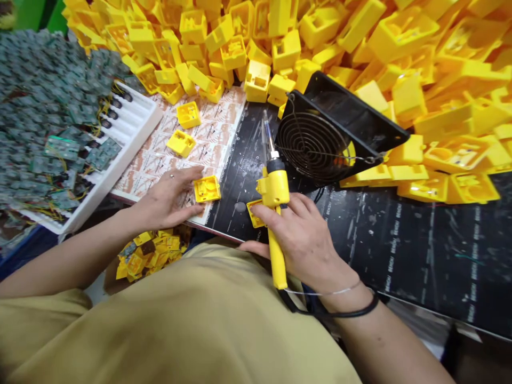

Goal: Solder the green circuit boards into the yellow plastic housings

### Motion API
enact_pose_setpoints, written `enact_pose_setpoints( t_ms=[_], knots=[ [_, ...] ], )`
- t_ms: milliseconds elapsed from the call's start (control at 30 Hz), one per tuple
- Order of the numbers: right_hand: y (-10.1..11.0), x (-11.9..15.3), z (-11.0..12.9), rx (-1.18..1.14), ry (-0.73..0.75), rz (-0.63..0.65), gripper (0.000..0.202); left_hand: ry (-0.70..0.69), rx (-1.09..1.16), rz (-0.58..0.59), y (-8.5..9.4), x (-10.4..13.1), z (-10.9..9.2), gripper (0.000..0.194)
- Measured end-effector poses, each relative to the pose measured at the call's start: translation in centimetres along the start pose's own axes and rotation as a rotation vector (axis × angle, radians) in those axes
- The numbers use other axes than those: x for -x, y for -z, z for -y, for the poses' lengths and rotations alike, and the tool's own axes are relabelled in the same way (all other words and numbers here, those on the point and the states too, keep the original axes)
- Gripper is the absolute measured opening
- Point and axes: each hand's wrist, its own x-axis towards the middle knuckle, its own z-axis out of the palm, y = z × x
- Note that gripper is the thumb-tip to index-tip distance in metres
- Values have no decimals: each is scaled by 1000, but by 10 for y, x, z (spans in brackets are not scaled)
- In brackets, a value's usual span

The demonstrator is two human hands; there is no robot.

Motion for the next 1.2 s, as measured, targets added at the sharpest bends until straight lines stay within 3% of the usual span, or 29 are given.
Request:
enact_pose_setpoints(
  t_ms=[67,167,267,333,400,467,533,600,667,767,833,933,1067,1133,1200],
  knots=[
    [-6,-2,3,51,-32,-15,48,9,-19,-11,-4,-3,-3,60],
    [-10,-2,5,-66,-53,6,32,-25,56,14,-18,-16,-18,61],
    [-8,3,2,-174,2,59,30,-127,138,76,-28,-33,-33,57],
    [-6,8,-1,-202,19,78,32,-145,78,80,-25,-42,-34,60],
    [-6,10,-5,-205,13,67,37,-18,-60,45,-12,-48,-23,66],
    [-8,9,-6,-186,4,36,43,240,-232,35,5,-50,-3,63],
    [-14,5,-3,-144,7,-8,48,464,-352,118,21,-50,16,57],
    [-22,-2,1,-107,16,-36,48,531,-329,185,30,-48,27,52],
    [-29,-7,5,-88,17,-53,43,473,-96,134,27,-45,27,48],
    [-33,-10,6,-88,14,-59,41,355,479,-6,6,-40,15,46],
    [-32,-9,5,-94,20,-47,41,300,678,-15,-8,-34,6,47],
    [-29,-6,1,-92,31,-25,42,186,486,59,-10,-22,2,59],
    [-30,-4,-1,-83,43,-21,49,55,89,231,11,0,7,65],
    [-33,-3,-2,-87,41,-24,48,34,8,248,16,7,5,66],
    [-34,-3,-3,-98,38,-31,47,31,10,215,10,8,-1,66]
  ],
)
